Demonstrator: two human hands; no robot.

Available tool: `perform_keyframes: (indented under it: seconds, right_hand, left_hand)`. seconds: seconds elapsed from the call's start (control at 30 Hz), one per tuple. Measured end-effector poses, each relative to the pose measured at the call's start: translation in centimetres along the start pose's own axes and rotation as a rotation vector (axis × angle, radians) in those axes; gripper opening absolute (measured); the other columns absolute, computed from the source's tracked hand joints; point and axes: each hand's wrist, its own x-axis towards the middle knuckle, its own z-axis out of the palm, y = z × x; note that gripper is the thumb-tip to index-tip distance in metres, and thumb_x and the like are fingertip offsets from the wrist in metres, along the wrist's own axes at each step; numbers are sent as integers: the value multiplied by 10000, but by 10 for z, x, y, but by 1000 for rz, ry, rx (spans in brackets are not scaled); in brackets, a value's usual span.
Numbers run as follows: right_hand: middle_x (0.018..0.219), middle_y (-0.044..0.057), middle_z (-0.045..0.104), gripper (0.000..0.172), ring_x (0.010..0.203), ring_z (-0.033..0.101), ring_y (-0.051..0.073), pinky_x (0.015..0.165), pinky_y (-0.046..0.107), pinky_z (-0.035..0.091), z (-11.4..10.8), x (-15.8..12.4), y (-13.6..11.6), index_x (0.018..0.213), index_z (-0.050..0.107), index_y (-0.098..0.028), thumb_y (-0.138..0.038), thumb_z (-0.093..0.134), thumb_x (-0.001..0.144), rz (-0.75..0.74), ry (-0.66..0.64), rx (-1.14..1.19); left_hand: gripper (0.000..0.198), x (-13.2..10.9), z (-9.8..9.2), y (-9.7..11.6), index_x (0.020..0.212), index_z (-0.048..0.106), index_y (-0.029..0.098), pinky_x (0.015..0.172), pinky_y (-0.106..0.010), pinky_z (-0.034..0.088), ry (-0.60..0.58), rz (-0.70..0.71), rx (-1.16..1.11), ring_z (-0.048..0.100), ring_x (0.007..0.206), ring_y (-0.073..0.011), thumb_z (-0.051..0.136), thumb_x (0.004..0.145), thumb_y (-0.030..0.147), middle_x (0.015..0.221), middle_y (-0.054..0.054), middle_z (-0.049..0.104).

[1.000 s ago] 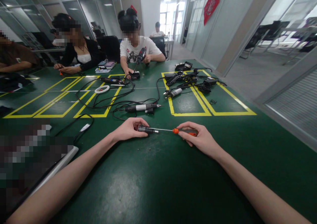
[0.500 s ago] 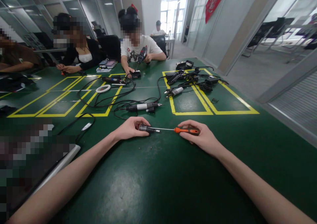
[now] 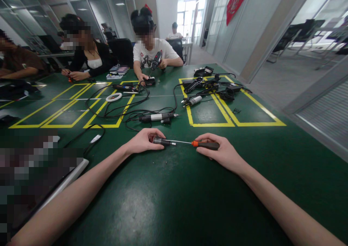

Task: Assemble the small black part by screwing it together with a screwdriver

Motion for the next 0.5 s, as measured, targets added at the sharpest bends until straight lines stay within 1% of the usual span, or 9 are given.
perform_keyframes:
  seconds: [0.07, 0.13, 0.2, 0.27, 0.37, 0.5]
  right_hand:
    - [632, 2, 650, 528, 481, 548, 134, 472, 284, 444, 0, 0, -1, 977, 721, -186, -668, 774, 765, -2, -29, 30]
    - [566, -3, 622, 589, 459, 570, 150, 472, 296, 460, 1, 0, -1, 977, 714, -186, -753, 645, 838, 1, -71, 78]
    - [507, -14, 589, 625, 437, 576, 161, 461, 298, 461, 1, 0, 0, 981, 713, -188, -787, 570, 872, 11, -94, 98]
    - [514, -13, 597, 611, 441, 579, 159, 459, 292, 463, 1, 1, 2, 990, 718, -186, -772, 605, 861, 11, -88, 103]
    - [577, -1, 632, 594, 473, 576, 156, 470, 291, 466, 0, 2, 5, 1011, 719, -180, -737, 706, 804, -2, -53, 97]
    - [773, 41, 706, 571, 535, 570, 141, 516, 302, 483, -1, 1, 4, 1003, 725, -186, -676, 817, 725, -37, 3, 41]
  left_hand:
    - [403, 0, 0, -1, 996, 726, 106, 582, -210, 340, 5, 2, 9, 484, 632, -81, 856, 682, 323, 734, 23, 610]
    - [398, 0, 0, -1, 997, 729, 110, 577, -207, 338, 11, 5, 14, 482, 631, -81, 859, 685, 321, 735, 23, 610]
    - [394, 0, 0, -2, 997, 731, 114, 569, -203, 334, 14, 5, 21, 478, 628, -82, 861, 687, 321, 725, 26, 604]
    - [394, 0, 0, -1, 997, 732, 113, 565, -202, 328, 14, 2, 30, 472, 626, -82, 860, 689, 322, 714, 28, 596]
    - [394, 0, 0, 0, 994, 730, 114, 570, -205, 326, 12, -1, 31, 473, 626, -83, 855, 688, 327, 714, 28, 595]
    - [404, 0, 0, 1, 993, 725, 112, 583, -214, 335, 2, -7, 11, 485, 630, -87, 852, 676, 329, 720, 26, 601]
